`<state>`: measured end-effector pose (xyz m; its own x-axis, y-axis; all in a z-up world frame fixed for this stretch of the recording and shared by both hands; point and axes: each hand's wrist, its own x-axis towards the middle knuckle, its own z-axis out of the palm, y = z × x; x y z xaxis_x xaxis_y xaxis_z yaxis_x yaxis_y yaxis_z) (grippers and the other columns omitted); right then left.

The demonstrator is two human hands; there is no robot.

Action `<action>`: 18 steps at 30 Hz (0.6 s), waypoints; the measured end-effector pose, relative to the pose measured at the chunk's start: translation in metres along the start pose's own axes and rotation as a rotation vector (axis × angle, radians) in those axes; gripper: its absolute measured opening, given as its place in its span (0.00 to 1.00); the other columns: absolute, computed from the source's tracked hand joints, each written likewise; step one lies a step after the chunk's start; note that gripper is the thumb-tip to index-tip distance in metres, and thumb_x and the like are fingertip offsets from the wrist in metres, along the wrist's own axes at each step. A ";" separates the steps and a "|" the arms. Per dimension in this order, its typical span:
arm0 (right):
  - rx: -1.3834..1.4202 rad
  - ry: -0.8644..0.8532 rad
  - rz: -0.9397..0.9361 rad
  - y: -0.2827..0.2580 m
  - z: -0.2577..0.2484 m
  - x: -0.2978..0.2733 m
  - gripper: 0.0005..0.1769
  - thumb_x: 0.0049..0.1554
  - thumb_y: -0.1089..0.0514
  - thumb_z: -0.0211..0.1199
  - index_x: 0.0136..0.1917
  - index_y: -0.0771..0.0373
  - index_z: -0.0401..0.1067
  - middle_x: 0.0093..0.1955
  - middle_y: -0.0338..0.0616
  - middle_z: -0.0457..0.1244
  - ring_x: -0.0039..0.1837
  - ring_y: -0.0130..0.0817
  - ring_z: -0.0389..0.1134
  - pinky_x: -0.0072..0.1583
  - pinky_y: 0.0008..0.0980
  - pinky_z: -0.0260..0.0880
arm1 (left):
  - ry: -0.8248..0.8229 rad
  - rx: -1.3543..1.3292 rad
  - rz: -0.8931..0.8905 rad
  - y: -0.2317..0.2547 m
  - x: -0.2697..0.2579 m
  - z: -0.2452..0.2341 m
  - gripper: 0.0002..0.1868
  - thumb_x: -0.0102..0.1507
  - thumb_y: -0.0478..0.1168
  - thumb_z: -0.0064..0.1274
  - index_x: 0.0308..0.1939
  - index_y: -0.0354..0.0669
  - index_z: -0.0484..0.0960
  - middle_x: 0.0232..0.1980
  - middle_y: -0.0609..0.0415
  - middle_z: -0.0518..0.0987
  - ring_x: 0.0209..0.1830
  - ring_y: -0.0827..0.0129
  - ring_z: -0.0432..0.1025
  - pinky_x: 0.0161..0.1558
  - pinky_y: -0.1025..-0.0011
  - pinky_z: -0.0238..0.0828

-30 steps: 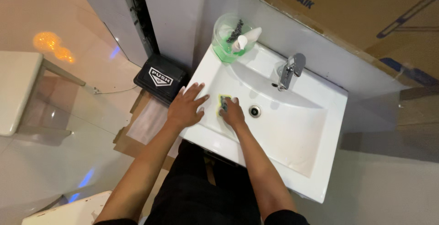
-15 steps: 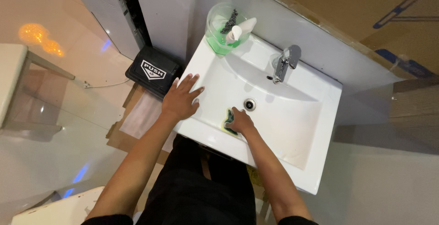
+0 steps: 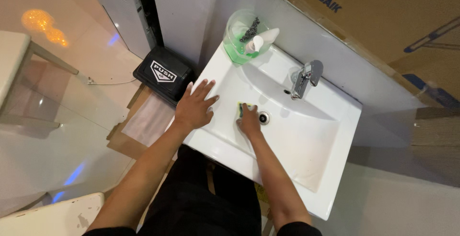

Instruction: The person cleans a bathroom sink by hand with a sponge, wiping the basin, the rim, the faucet base, and around the drain.

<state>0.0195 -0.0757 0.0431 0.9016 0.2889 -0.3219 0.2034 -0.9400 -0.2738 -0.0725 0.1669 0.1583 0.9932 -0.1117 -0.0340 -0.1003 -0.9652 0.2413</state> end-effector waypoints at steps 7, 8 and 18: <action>-0.112 -0.077 -0.242 0.002 -0.016 -0.024 0.39 0.48 0.64 0.68 0.71 0.52 0.62 0.73 0.60 0.50 0.64 0.59 0.64 0.59 0.51 0.72 | -0.059 0.034 -0.019 0.005 0.004 -0.009 0.29 0.63 0.50 0.47 0.70 0.63 0.71 0.84 0.57 0.44 0.84 0.65 0.36 0.78 0.50 0.30; -0.112 -0.074 -0.241 0.006 -0.018 -0.028 0.39 0.48 0.64 0.68 0.71 0.52 0.62 0.73 0.60 0.50 0.64 0.59 0.64 0.59 0.51 0.72 | -0.057 0.035 -0.016 0.005 0.004 -0.009 0.29 0.63 0.50 0.47 0.70 0.63 0.71 0.84 0.57 0.44 0.84 0.65 0.36 0.78 0.50 0.30; -0.232 -0.223 -0.324 0.093 -0.021 -0.049 0.39 0.48 0.63 0.66 0.72 0.46 0.64 0.76 0.60 0.49 0.62 0.58 0.67 0.59 0.50 0.73 | -0.020 0.027 0.000 0.003 0.005 -0.002 0.28 0.63 0.51 0.48 0.69 0.62 0.73 0.84 0.56 0.46 0.84 0.63 0.37 0.78 0.49 0.32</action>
<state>0.0018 -0.1810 0.0527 0.6784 0.5829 -0.4473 0.5645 -0.8031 -0.1904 -0.0675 0.1640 0.1611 0.9917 -0.1165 -0.0538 -0.1024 -0.9713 0.2149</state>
